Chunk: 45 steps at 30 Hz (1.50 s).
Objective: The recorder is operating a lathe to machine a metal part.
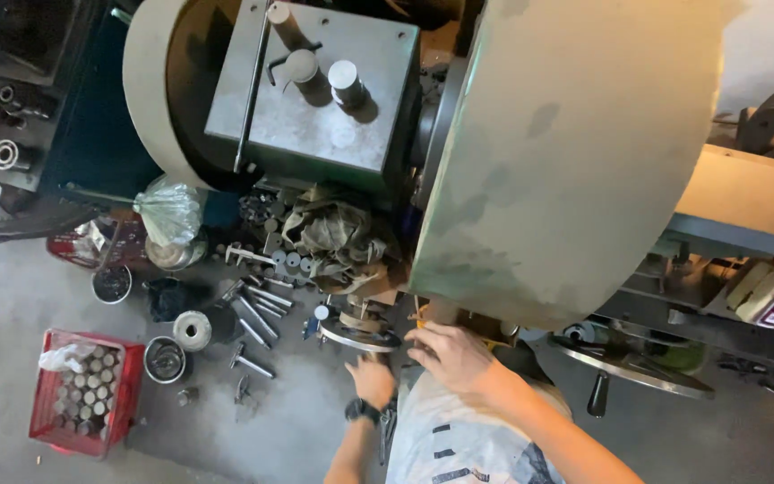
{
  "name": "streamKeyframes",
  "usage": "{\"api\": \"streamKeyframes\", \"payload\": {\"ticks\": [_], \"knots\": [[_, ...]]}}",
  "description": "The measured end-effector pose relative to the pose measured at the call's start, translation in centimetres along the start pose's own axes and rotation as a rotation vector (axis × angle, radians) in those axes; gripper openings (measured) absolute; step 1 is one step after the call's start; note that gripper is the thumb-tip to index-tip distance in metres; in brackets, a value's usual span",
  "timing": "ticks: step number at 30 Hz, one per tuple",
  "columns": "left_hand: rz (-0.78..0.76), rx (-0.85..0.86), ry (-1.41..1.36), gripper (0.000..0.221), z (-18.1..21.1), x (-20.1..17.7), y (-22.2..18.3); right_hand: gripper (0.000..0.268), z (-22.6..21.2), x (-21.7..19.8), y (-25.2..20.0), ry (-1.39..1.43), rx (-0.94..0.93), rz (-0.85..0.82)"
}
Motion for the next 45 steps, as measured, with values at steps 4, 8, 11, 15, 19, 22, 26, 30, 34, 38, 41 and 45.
{"api": "streamKeyframes", "payload": {"ticks": [4,8,11,15,19,22,26,30,34,38,41,45], "knots": [[0.073,-0.11,-0.406,0.023,-10.8,-5.8,2.2,0.025,-2.1,-1.0,0.7,0.036,-0.047,0.015],[-0.085,-0.075,-0.74,0.022,-6.6,-8.7,-0.2,0.026,-1.3,-0.6,0.9,0.027,-0.009,0.022],[0.087,0.078,-0.764,0.018,-5.2,-4.0,0.9,0.028,-0.6,0.3,1.2,0.017,0.053,-0.033],[0.074,-0.346,-0.517,0.023,-11.1,-15.1,0.5,0.031,0.5,1.3,1.2,0.017,0.074,-0.118],[0.18,-0.278,-0.357,0.026,-10.2,-18.0,-1.3,0.032,0.9,0.4,1.6,0.069,0.112,0.008],[0.275,-0.327,-0.373,0.026,-12.8,-8.9,0.3,0.031,1.2,-0.4,1.5,0.003,0.127,0.035],[-0.088,-0.12,-0.722,0.024,-6.5,1.9,2.1,0.031,2.5,0.6,0.6,0.013,0.073,0.065],[-0.37,-0.164,-1.15,0.035,-2.8,-13.9,-2.5,0.033,4.5,1.6,0.4,0.047,0.193,-0.015],[-0.253,-0.267,-1.239,0.039,-12.5,-10.1,-0.6,0.029,2.5,-0.1,0.8,0.039,-0.016,0.132],[0.23,-0.369,-0.845,0.047,-16.4,-10.4,1.0,0.03,3.0,0.9,0.7,0.054,0.106,0.053],[0.426,-0.617,-1.012,0.055,-12.3,-17.8,-0.5,0.031,3.0,0.8,0.7,0.057,0.135,0.039],[0.241,-0.824,-1.3,0.07,-5.7,-18.8,-1.5,0.032,2.1,0.1,0.8,0.039,0.169,0.047]]}}
Point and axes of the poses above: each hand's wrist, its own y-axis towards the middle knuckle, its own x-axis out of the palm, z = x × y, the point moved 8 cm from there along y, towards the middle knuckle, and after that the axes turned 7 degrees about z, right-handed, at the moved point
